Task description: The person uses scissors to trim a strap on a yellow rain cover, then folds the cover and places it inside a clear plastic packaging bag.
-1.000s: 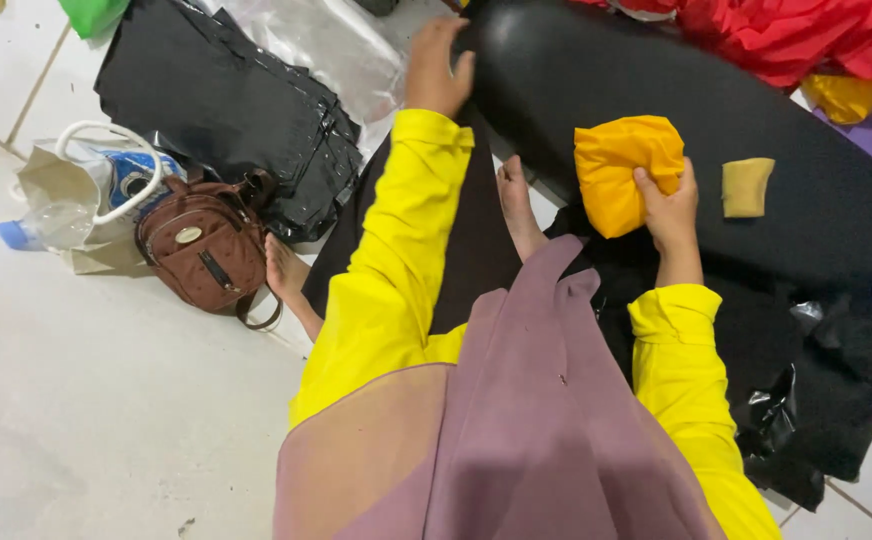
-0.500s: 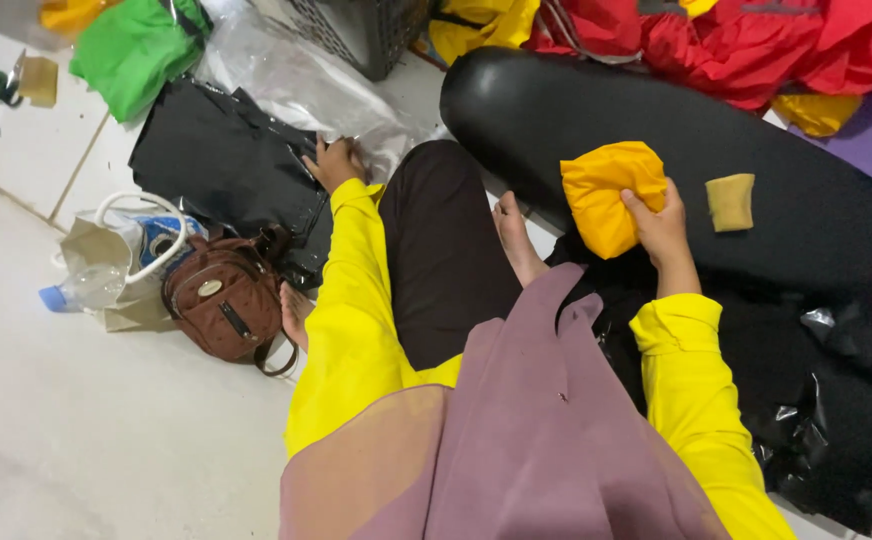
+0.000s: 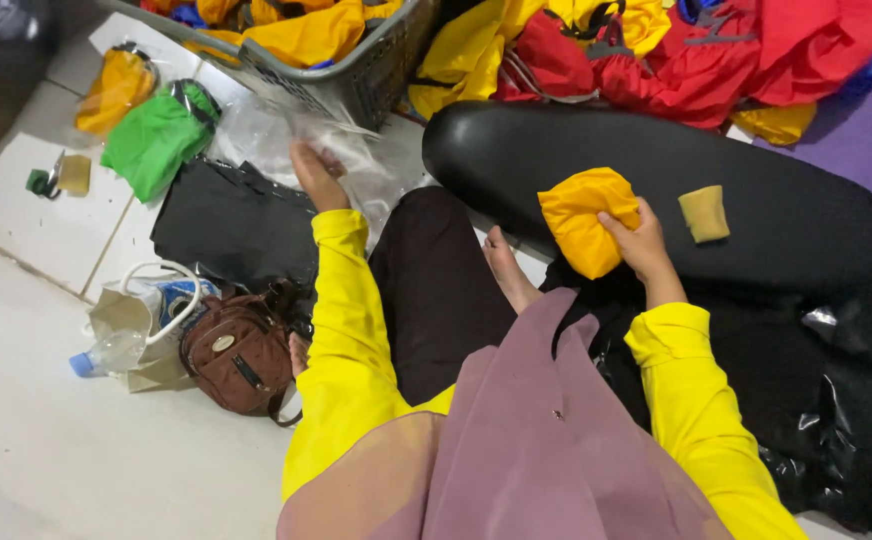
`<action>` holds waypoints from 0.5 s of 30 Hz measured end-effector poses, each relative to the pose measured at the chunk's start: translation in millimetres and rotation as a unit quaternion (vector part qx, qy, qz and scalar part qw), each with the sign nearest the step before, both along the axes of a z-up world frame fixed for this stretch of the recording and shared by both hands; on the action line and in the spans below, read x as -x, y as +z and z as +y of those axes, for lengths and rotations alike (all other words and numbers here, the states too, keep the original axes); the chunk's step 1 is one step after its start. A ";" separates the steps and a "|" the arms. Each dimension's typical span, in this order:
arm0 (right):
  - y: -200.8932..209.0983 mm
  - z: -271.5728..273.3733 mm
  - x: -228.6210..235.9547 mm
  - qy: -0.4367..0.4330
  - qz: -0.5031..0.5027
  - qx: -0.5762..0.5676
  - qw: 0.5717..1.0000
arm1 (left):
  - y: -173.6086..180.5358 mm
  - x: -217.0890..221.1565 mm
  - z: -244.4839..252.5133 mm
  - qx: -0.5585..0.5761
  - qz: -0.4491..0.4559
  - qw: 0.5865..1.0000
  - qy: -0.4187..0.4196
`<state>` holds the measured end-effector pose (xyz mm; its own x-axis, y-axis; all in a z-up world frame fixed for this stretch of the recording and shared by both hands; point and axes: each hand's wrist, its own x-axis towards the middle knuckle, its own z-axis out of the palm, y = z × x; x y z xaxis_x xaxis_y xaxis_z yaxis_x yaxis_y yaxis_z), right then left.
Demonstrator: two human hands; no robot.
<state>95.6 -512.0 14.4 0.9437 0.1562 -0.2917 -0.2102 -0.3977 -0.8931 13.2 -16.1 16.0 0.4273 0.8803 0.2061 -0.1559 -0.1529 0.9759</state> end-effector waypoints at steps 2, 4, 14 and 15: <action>1.3 0.8 0.9 -0.005 0.000 0.006 1.000 | 17.9 -15.5 -29.3 -0.084 -0.003 0.995 -0.056; 3.8 2.5 3.9 -0.016 0.013 0.001 1.000 | 39.1 -30.7 -70.1 -0.351 0.056 0.928 -0.112; -39.0 -10.6 4.7 -0.079 -0.046 -0.010 0.996 | 46.3 -38.6 -226.9 -0.443 0.388 0.626 -0.510; -41.9 -13.0 2.9 -0.116 -0.052 -0.075 0.989 | 35.5 -40.3 -230.5 -0.447 0.376 0.650 -0.487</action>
<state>92.6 -525.0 -27.6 0.9830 -0.0332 -0.1804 -0.1833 -0.2107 -0.9602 53.5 -246.6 51.5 0.9674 -0.2105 -0.1405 -0.1338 -0.8966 0.4221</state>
